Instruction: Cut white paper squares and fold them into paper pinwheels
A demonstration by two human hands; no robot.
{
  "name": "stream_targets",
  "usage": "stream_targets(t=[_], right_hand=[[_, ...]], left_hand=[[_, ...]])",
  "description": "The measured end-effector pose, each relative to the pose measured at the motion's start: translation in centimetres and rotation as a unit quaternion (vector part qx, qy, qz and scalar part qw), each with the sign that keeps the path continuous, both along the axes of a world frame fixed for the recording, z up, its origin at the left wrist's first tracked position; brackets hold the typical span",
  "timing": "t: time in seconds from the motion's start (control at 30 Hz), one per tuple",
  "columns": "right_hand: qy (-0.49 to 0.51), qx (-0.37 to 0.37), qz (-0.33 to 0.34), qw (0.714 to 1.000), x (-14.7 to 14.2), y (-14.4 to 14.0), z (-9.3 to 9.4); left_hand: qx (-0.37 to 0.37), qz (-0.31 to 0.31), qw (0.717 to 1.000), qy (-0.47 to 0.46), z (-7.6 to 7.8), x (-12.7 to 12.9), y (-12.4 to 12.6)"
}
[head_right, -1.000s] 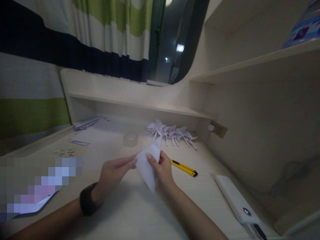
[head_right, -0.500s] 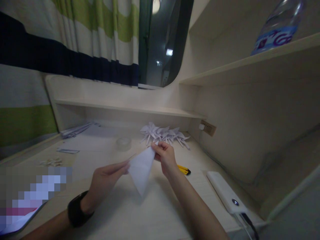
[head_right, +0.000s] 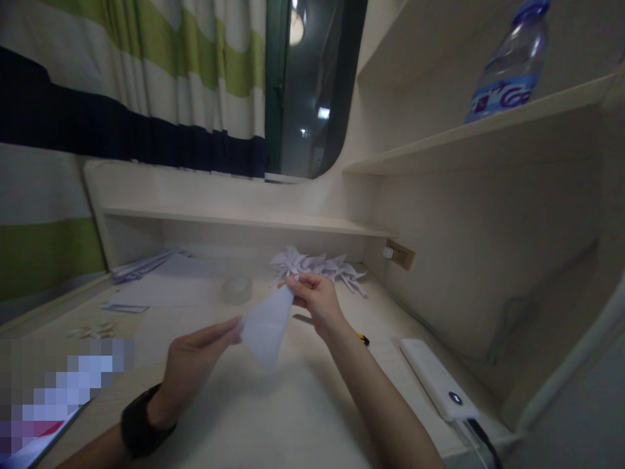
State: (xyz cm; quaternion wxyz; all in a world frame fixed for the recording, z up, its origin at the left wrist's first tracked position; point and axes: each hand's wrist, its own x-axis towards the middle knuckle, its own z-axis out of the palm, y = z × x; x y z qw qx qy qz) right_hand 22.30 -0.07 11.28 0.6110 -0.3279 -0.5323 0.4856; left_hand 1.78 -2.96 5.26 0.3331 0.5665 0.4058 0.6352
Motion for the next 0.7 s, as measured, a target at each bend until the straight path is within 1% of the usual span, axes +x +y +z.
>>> stream_targets(t=[0.13,0.37,0.53,0.7], right_hand=[[-0.003,0.007,0.008,1.000,-1.0,0.1,1.4],[0.008,0.011,-0.017,1.000,-3.0,0.2,3.2],[0.013,0.028,-0.022,0.999,-3.7,0.2,3.7],[0.018,0.036,-0.030,0.999,-3.8,0.3,3.6]], left_hand=[[-0.011,0.008,1.000,-0.024,0.1,-0.4,0.4],[-0.014,0.035,0.999,-0.036,-0.2,-1.2,1.2],[-0.026,0.041,0.996,-0.072,-0.2,-1.4,1.7],[-0.035,0.033,0.995,-0.090,-0.1,-1.5,1.8]])
